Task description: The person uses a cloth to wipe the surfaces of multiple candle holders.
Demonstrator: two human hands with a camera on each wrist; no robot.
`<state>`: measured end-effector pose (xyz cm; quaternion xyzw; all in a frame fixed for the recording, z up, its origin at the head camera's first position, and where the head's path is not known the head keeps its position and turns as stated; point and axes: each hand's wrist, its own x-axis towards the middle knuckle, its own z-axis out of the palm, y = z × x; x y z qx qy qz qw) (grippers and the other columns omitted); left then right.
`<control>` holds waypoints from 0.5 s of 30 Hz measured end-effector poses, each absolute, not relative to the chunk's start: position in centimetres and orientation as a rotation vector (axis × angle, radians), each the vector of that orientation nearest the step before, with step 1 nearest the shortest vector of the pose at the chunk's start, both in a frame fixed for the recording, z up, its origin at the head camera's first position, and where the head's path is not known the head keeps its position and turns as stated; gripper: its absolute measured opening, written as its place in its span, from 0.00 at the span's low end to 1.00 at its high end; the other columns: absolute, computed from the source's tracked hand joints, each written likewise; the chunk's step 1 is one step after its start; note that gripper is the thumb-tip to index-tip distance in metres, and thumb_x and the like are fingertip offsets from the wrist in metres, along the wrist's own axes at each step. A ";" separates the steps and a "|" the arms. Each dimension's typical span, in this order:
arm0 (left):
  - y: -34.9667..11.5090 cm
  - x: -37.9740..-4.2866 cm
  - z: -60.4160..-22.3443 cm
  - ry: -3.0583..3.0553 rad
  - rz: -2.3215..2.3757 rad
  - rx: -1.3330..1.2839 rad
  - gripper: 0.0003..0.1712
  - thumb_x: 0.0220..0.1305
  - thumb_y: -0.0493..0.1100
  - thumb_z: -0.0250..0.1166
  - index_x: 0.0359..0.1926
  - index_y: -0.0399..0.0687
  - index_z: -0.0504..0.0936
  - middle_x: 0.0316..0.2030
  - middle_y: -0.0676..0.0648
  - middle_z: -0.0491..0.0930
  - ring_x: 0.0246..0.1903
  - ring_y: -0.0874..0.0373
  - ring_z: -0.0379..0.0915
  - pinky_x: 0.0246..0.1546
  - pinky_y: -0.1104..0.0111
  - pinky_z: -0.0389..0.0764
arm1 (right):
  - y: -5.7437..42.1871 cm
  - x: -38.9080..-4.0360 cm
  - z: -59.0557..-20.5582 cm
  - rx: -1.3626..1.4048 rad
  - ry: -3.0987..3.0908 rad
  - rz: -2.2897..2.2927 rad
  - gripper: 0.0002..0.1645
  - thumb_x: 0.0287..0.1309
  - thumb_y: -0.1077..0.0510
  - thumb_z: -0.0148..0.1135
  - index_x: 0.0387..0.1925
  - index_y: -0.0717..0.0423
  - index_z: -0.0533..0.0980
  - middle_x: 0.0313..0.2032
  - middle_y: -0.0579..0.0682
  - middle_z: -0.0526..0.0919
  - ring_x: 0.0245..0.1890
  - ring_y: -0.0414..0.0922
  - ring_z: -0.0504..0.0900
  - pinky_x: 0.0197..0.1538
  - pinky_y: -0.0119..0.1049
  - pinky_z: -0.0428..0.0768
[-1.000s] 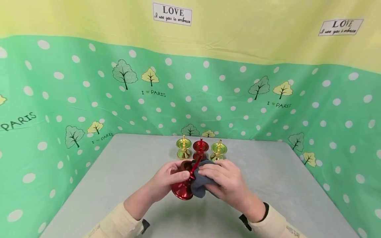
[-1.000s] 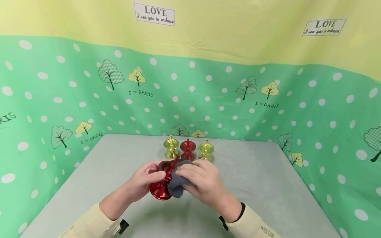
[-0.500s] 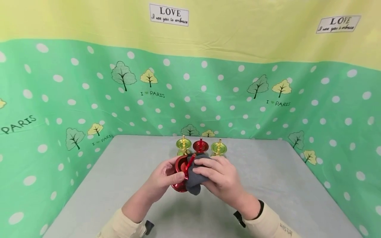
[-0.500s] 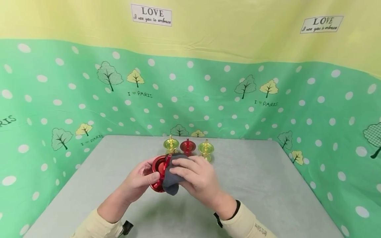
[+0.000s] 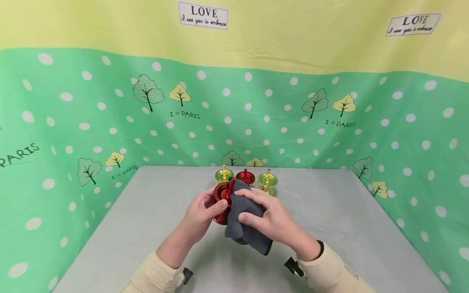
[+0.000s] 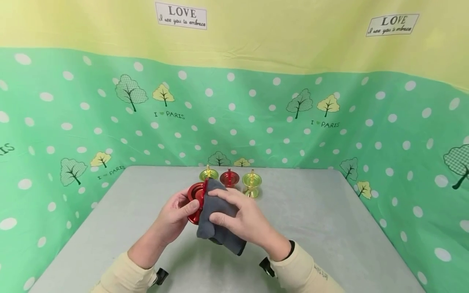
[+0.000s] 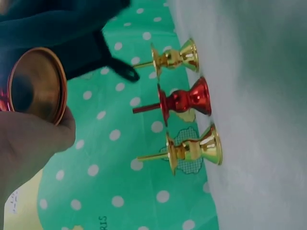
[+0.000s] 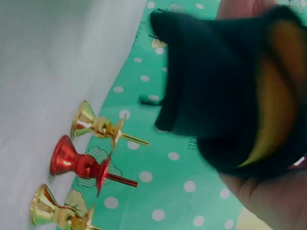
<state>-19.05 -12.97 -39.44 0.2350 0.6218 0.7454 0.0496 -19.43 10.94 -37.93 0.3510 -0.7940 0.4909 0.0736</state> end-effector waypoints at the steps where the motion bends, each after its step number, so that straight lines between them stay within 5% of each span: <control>1: -12.9 -19.0 -39.5 1.904 2.279 0.714 0.37 0.74 0.53 0.69 0.69 0.28 0.72 0.53 0.52 0.86 0.52 0.59 0.84 0.55 0.67 0.87 | 10.9 -19.4 -38.0 1.040 -2.398 1.514 0.31 0.64 0.51 0.77 0.68 0.35 0.79 0.64 0.47 0.84 0.49 0.44 0.85 0.47 0.37 0.84; 5: -12.6 -19.1 -39.8 1.941 2.297 0.751 0.36 0.74 0.52 0.69 0.70 0.30 0.72 0.54 0.53 0.86 0.52 0.59 0.83 0.55 0.68 0.87 | 10.3 -19.1 -38.4 0.974 -2.377 1.583 0.31 0.64 0.49 0.77 0.67 0.34 0.78 0.62 0.46 0.84 0.49 0.43 0.84 0.49 0.37 0.85; 9: -12.7 -19.1 -39.9 1.918 2.308 0.815 0.36 0.76 0.50 0.67 0.72 0.29 0.70 0.58 0.51 0.85 0.56 0.58 0.83 0.57 0.68 0.86 | 10.0 -19.3 -38.6 1.029 -2.210 1.445 0.32 0.60 0.58 0.80 0.65 0.43 0.81 0.59 0.50 0.88 0.51 0.45 0.88 0.52 0.36 0.87; 15: -12.3 -18.7 -39.3 2.158 2.225 0.639 0.37 0.74 0.57 0.70 0.75 0.48 0.71 0.59 0.48 0.83 0.60 0.53 0.78 0.65 0.60 0.81 | 10.4 -19.7 -38.8 1.055 -1.995 1.109 0.33 0.51 0.68 0.82 0.60 0.52 0.85 0.51 0.54 0.92 0.50 0.50 0.92 0.56 0.32 0.87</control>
